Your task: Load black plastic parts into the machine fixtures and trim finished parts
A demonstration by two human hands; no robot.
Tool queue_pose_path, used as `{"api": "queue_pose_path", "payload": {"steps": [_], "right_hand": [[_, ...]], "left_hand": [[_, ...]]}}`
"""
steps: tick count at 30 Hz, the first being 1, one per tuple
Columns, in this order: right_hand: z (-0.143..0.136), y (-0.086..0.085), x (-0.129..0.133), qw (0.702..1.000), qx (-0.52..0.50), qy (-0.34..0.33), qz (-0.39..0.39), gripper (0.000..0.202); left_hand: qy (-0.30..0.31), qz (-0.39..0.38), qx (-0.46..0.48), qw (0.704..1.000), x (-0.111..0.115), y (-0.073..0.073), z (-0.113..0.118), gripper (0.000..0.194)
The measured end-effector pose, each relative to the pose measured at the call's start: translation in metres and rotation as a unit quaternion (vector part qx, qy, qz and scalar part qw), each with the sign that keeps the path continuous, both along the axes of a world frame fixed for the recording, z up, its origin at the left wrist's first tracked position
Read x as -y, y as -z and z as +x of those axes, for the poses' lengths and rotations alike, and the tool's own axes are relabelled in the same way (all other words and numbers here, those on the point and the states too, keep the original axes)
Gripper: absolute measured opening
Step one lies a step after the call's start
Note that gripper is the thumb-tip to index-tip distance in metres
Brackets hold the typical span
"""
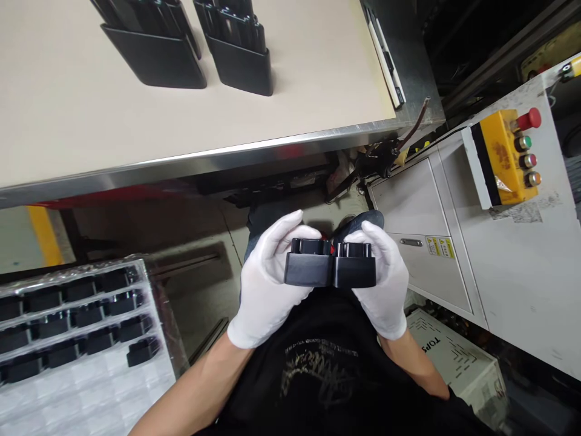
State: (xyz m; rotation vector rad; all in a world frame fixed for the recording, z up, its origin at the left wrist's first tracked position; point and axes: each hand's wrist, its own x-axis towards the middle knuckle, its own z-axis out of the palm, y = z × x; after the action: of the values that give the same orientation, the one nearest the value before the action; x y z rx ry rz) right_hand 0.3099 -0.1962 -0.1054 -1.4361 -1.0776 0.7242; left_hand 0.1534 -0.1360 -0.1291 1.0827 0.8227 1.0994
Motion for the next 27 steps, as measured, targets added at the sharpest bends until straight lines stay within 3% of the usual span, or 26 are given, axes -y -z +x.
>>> {"api": "queue_pose_path", "payload": {"steps": [13, 27], "right_hand": [[0.008, -0.003, -0.005, 0.999, 0.028, -0.005, 0.015, 0.062], [0.015, -0.039, -0.011, 0.997, 0.012, -0.005, 0.078, 0.067]], "left_hand": [[-0.012, -0.018, 0.001, 1.000, -0.006, 0.000, 0.004, 0.076], [0.023, 0.012, 0.046, 0.999, -0.015, -0.036, 0.010, 0.074]]}}
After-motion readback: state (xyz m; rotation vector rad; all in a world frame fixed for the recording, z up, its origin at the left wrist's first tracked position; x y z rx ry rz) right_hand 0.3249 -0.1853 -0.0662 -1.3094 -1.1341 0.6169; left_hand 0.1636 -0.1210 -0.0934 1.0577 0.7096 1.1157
